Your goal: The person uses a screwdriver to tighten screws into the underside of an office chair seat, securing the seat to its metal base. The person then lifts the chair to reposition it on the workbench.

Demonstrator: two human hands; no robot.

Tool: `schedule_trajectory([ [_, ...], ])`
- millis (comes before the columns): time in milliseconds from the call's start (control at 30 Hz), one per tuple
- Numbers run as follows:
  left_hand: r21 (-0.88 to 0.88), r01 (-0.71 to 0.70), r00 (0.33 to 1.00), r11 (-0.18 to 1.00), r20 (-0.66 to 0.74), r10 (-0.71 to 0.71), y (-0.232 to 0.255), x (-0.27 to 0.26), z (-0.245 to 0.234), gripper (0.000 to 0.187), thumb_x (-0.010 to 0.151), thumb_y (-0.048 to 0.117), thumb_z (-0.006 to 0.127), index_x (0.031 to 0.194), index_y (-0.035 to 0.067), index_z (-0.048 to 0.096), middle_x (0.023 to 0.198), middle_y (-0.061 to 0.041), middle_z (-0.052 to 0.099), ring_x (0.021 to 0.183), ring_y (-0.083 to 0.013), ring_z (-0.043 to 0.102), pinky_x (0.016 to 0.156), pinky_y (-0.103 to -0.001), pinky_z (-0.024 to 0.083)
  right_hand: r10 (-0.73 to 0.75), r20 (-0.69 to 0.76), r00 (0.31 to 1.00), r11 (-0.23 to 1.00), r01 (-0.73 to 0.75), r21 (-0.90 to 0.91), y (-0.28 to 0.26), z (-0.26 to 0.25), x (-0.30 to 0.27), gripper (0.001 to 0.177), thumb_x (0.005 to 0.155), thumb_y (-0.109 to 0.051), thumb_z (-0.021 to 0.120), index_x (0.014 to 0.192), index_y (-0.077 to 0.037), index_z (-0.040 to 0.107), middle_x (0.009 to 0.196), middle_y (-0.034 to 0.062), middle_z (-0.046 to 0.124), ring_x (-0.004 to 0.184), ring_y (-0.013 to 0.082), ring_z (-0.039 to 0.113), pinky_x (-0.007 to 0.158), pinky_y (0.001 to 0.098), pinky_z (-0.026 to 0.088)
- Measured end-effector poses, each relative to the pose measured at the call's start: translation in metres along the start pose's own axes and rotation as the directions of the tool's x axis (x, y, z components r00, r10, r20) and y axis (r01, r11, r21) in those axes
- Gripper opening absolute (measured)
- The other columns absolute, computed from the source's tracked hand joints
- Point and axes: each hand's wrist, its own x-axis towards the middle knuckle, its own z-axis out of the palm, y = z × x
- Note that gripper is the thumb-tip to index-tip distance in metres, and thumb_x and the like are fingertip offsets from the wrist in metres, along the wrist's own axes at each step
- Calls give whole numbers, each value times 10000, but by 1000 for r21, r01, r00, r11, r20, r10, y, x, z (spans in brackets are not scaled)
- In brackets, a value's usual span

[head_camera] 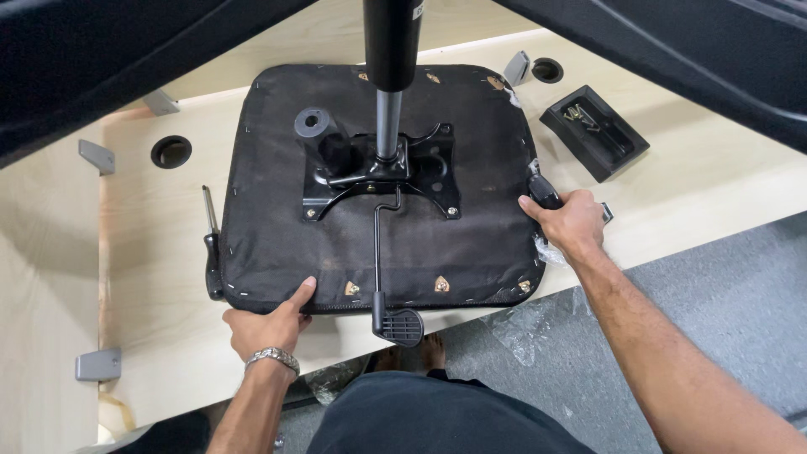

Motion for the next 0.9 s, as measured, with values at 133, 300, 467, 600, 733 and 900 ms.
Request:
schedule_trajectory([
  [133, -38, -57, 997, 998, 46, 58, -2, -2, -4, 889, 712, 222, 925, 1311, -116, 361, 1161, -310, 622, 811, -313, 765, 670, -362, 614, -29, -24, 999, 1000, 29, 5, -2, -2, -10, 529, 791, -477, 878, 940, 25, 796, 797, 198, 756, 763, 313, 741, 756, 452, 569],
  [300, -49, -100, 993, 994, 51, 102, -6, 0, -6, 815, 720, 222, 925, 1261, -105, 410, 1094, -273, 671, 804, -291, 764, 689, -365, 615, 56, -55, 997, 993, -50, 109, 1, -2, -23, 481, 800, -391, 897, 951, 51, 782, 840, 207, 755, 780, 297, 739, 753, 450, 564],
  [467, -47, -148, 988, 988, 29, 149, -11, 6, -6, 823, 717, 215, 932, 1267, -79, 395, 1104, -273, 648, 796, -287, 760, 685, -348, 628, 114, -67, 991, 982, -102, 158, 8, -5, -41, 452, 788, -364, 905, 945, 43, 785, 875, 196, 761, 813, 289, 741, 773, 432, 566],
  [600, -22, -149, 988, 989, 40, 149, -11, 13, -5, 796, 719, 223, 926, 1255, -90, 426, 1083, -284, 688, 792, -285, 760, 661, -330, 650, 150, -72, 986, 983, -141, 113, 11, -9, -55, 454, 800, -372, 905, 943, 43, 789, 869, 202, 762, 815, 307, 735, 789, 444, 561],
  [733, 68, -174, 985, 982, 25, 173, -10, 24, -1, 837, 709, 281, 933, 1278, -75, 433, 1118, -293, 673, 915, -349, 750, 807, -406, 619, 188, -66, 980, 977, -180, 114, 12, -14, -71, 441, 807, -367, 896, 950, 36, 787, 853, 208, 763, 805, 310, 742, 780, 461, 567],
  [900, 133, -199, 980, 971, 35, 196, -7, 40, 7, 906, 701, 338, 939, 1328, -46, 410, 1200, -319, 615, 1073, -421, 685, 979, -462, 548, 215, -73, 974, 975, -210, 69, 13, -18, -86, 395, 819, -362, 878, 921, 11, 794, 829, 188, 765, 787, 313, 739, 755, 473, 567],
])
